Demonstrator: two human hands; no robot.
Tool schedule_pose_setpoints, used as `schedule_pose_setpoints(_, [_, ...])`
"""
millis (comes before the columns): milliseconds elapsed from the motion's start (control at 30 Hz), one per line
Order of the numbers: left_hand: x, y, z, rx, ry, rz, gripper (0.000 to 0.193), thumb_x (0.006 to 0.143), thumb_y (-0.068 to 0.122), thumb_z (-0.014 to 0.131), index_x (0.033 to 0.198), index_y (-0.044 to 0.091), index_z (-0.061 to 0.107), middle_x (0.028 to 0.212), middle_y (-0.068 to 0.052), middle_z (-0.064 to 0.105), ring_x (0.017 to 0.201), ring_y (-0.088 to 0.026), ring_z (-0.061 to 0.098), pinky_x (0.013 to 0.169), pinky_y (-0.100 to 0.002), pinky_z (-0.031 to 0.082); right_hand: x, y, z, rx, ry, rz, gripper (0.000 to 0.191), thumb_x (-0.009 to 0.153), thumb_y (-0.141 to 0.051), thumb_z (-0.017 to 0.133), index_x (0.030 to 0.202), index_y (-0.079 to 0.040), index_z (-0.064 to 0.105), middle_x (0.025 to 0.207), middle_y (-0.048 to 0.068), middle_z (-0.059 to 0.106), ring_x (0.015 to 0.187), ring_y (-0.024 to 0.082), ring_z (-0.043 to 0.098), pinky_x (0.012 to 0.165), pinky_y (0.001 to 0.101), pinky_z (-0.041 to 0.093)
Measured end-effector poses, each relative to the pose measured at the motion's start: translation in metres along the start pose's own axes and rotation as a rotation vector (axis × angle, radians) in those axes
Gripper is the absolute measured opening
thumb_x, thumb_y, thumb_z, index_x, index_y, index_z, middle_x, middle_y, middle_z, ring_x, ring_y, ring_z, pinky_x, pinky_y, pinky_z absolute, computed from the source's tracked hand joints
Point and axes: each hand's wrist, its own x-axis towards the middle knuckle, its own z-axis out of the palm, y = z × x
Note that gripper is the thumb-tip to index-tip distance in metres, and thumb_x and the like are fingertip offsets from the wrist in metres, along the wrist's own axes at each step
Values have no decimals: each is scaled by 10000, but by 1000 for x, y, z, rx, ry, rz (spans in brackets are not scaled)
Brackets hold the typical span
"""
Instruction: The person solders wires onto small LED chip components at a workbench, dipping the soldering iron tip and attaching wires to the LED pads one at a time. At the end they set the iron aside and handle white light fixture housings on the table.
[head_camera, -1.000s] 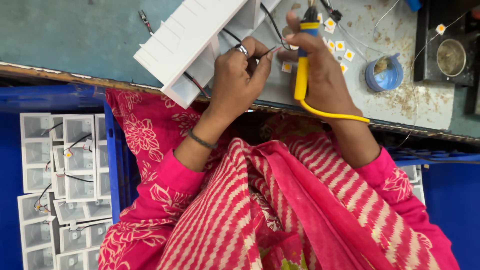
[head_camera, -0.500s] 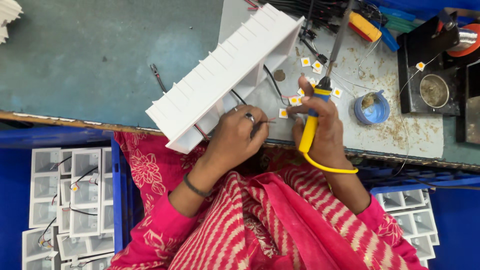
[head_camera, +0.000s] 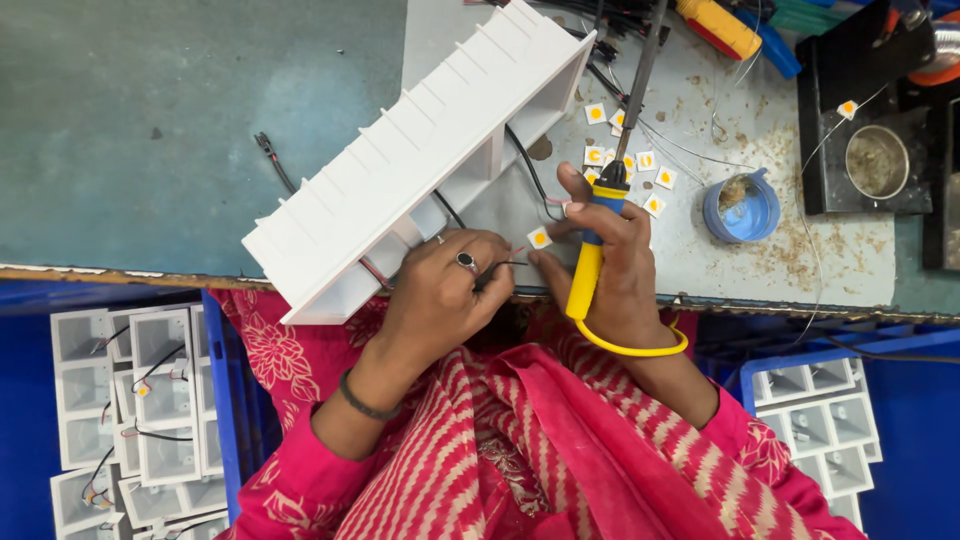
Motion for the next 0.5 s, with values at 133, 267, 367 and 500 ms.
schedule_pose_setpoints(133, [0,-3,-2,-15,-4,17,147,868,8,730,937,35,603,963,-101,708,877,-304,705,758,-415,563,-2,1,-1,10,-6,-30,629,914,68,757,1339,-161,353,1564,147,542,1088,160,752,1123,387,370])
schedule_pose_setpoints(267, [0,-4,-4,-31,-12,35,160,866,6,737,934,38,597,977,-95,713,863,-299,702,749,-410,558,-4,2,-1,23,-14,16,641,882,6,842,1290,-169,380,1488,154,610,962,140,692,1006,353,424])
schedule_pose_setpoints(367, [0,-6,-5,-50,-28,41,165,872,9,739,936,43,591,981,-82,718,852,-286,703,748,-403,557,-1,3,0,58,-4,-29,619,909,69,761,1318,-175,366,1510,173,584,1088,178,714,1027,352,455])
schedule_pose_setpoints(500, [2,-6,-5,-31,-42,50,166,877,9,738,945,48,591,974,-67,718,855,-279,707,757,-400,562,1,3,-1,-15,-39,-89,625,915,83,756,1327,-163,356,1487,184,590,1178,243,738,1032,381,441])
